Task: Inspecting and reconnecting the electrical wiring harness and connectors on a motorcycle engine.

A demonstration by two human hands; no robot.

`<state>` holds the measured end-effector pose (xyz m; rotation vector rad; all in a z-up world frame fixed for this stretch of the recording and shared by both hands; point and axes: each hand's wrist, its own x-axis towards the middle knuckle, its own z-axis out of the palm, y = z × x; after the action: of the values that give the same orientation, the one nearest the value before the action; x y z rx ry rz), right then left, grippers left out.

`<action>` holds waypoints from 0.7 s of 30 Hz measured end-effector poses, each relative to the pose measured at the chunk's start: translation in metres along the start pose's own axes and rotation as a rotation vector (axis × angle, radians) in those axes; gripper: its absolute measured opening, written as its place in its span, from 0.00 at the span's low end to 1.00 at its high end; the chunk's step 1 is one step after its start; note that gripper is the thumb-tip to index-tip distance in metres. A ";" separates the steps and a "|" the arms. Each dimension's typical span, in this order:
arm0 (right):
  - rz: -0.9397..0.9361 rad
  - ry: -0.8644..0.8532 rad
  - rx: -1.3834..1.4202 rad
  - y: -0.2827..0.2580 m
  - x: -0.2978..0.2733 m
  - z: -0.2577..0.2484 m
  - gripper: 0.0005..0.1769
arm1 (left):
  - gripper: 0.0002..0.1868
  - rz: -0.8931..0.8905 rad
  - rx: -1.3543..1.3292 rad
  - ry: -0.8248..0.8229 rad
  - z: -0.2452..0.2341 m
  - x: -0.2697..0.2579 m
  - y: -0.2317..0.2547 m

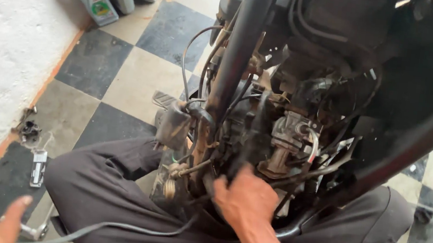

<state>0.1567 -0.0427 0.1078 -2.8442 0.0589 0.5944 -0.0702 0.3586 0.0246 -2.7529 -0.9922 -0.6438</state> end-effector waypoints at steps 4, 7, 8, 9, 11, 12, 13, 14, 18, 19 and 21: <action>-0.125 -0.003 -0.084 -0.014 0.017 0.004 0.22 | 0.30 0.108 -0.322 0.031 -0.053 -0.019 0.119; -0.142 0.075 0.026 0.012 0.012 0.010 0.22 | 0.09 0.237 -0.819 0.112 -0.082 -0.041 0.251; -0.157 0.065 0.018 0.006 0.013 0.003 0.22 | 0.09 0.220 -0.809 0.112 -0.069 -0.070 0.260; -0.103 0.053 -0.043 0.007 0.010 -0.002 0.23 | 0.14 -0.016 -0.946 -0.252 -0.059 -0.107 0.270; -0.060 0.026 -0.109 0.015 0.010 -0.006 0.25 | 0.20 -0.280 -1.047 -0.621 -0.048 -0.151 0.286; -0.197 0.092 -0.083 0.022 0.013 -0.005 0.25 | 0.33 -0.213 -1.100 -0.705 -0.046 -0.158 0.291; -0.335 0.163 -0.055 0.028 0.018 -0.006 0.24 | 0.46 -0.147 -1.156 -0.786 -0.044 -0.163 0.297; -0.347 0.151 -0.058 0.028 0.014 -0.011 0.24 | 0.46 -0.165 -1.149 -0.784 -0.059 -0.144 0.304; -0.329 0.009 0.210 0.033 0.009 -0.017 0.18 | 0.44 0.182 -0.646 -1.130 -0.082 -0.102 0.331; -0.451 0.097 0.188 0.034 0.010 -0.014 0.16 | 0.37 0.202 -0.519 -1.184 -0.078 -0.099 0.337; -0.396 0.041 0.260 0.039 0.012 -0.001 0.19 | 0.28 0.268 -0.492 -1.169 -0.067 -0.114 0.335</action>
<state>0.1648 -0.0811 0.0950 -2.5158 -0.3822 0.4087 0.0411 0.0162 0.0378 -3.5747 -0.5508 1.0330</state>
